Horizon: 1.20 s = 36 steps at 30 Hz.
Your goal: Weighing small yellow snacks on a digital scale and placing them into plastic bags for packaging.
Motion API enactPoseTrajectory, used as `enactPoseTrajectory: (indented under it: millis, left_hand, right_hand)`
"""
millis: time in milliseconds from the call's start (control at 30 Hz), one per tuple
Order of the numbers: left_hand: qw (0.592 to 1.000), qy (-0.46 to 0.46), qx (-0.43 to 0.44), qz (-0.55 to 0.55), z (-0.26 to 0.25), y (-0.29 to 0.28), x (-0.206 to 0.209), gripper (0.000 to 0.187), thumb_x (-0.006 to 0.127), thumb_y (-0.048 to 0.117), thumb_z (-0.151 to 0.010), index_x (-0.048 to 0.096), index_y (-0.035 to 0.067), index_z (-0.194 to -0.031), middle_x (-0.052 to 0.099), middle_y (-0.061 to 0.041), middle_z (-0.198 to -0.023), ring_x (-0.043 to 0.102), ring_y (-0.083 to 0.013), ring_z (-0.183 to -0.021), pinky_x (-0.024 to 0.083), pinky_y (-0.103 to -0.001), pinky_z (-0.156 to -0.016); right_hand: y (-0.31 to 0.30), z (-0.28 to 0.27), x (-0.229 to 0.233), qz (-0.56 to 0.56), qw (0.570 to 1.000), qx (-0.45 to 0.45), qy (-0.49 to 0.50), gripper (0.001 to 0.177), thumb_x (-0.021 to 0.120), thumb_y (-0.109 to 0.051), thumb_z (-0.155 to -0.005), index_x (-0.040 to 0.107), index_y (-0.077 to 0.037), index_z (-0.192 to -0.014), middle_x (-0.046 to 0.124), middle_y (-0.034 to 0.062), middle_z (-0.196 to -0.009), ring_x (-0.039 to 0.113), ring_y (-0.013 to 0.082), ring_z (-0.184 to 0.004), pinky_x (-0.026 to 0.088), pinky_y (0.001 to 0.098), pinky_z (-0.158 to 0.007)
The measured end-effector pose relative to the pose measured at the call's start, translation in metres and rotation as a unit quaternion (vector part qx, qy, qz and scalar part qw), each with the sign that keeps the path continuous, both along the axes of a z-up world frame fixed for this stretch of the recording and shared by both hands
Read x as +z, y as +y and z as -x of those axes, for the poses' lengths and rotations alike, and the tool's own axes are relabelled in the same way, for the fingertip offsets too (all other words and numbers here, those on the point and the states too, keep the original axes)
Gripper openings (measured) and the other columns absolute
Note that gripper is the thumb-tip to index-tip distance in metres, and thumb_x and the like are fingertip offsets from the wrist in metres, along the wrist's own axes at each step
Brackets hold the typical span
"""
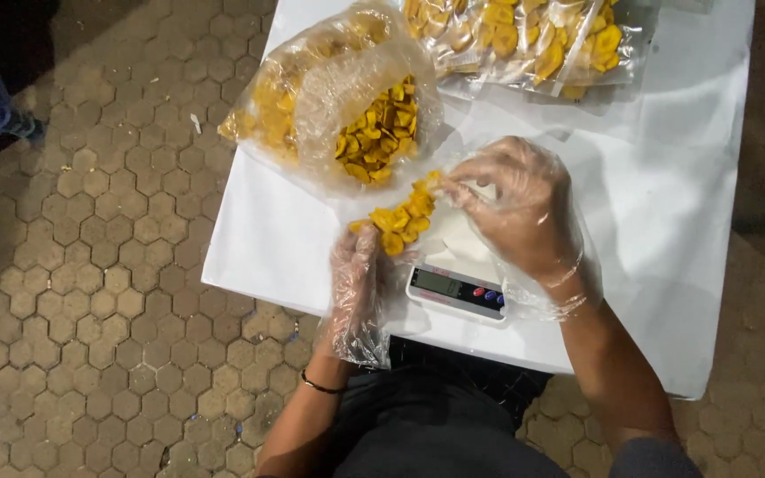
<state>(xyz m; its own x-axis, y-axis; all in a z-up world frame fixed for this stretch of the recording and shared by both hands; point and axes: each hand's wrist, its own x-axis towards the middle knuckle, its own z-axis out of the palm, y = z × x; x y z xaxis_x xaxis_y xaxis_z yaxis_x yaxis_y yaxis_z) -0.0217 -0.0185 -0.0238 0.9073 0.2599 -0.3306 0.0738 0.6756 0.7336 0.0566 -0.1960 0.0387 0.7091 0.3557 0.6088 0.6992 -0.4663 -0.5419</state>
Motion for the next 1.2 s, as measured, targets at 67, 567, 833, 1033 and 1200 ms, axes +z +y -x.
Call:
enactPoseTrajectory:
  millis: [67, 567, 833, 1033, 1200]
  left_hand:
    - [0.998, 0.007, 0.001, 0.064, 0.001, 0.004, -0.027, 0.024, 0.066, 0.025, -0.098, 0.065, 0.006, -0.112, 0.072, -0.021, -0.105, 0.074, -0.0326, -0.094, 0.068, -0.042, -0.065]
    - [0.996, 0.006, -0.069, 0.063, -0.002, 0.010, -0.023, 0.026, 0.060, 0.026, -0.101, 0.061, 0.006, -0.117, 0.072, -0.020, -0.105, 0.075, -0.0338, -0.094, 0.068, -0.044, -0.069]
    - [0.998, 0.018, -0.058, 0.034, 0.001, 0.004, -0.003, 0.023, 0.062, 0.021, -0.099, 0.063, 0.004, -0.115, 0.071, -0.019, -0.104, 0.073, -0.0328, -0.097, 0.066, -0.050, -0.081]
    - [0.998, -0.012, -0.057, 0.012, 0.003, -0.001, 0.002, 0.025, 0.064, 0.017, -0.098, 0.063, 0.007, -0.120, 0.071, -0.017, -0.107, 0.072, -0.0271, -0.101, 0.064, -0.044, -0.088]
    - [0.992, -0.073, -0.016, -0.098, 0.000, 0.010, -0.015, 0.031, 0.068, 0.022, -0.096, 0.061, 0.014, -0.125, 0.072, -0.014, -0.116, 0.069, -0.0237, -0.108, 0.060, -0.040, -0.093]
  right_hand:
    - [0.005, 0.010, 0.014, 0.028, 0.999, -0.015, -0.035, 0.013, 0.085, -0.003, -0.088, 0.078, -0.012, -0.095, 0.066, 0.0082, -0.086, 0.065, 0.0271, -0.072, 0.052, 0.0365, -0.065]
    - [0.000, 0.023, 0.010, -0.019, 0.993, 0.051, 0.104, 0.029, 0.079, -0.013, -0.091, 0.070, 0.001, -0.116, 0.062, 0.0221, -0.103, 0.064, 0.0245, -0.072, 0.053, 0.0308, -0.048]
    - [-0.002, 0.025, 0.013, -0.010, 0.975, 0.094, 0.200, 0.019, 0.071, -0.006, -0.094, 0.073, 0.000, -0.112, 0.068, 0.0211, -0.096, 0.066, 0.0261, -0.072, 0.056, 0.0326, -0.054]
    - [-0.025, 0.034, -0.008, -0.108, 0.961, -0.020, 0.255, 0.013, 0.074, -0.006, -0.096, 0.071, 0.000, -0.108, 0.071, 0.0155, -0.092, 0.068, 0.0222, -0.067, 0.058, 0.0323, -0.056]
    - [-0.049, 0.062, -0.016, -0.249, 0.888, -0.166, 0.349, 0.017, 0.071, -0.003, -0.097, 0.064, 0.001, -0.112, 0.068, 0.0126, -0.086, 0.062, 0.0144, -0.055, 0.053, 0.0258, -0.042]
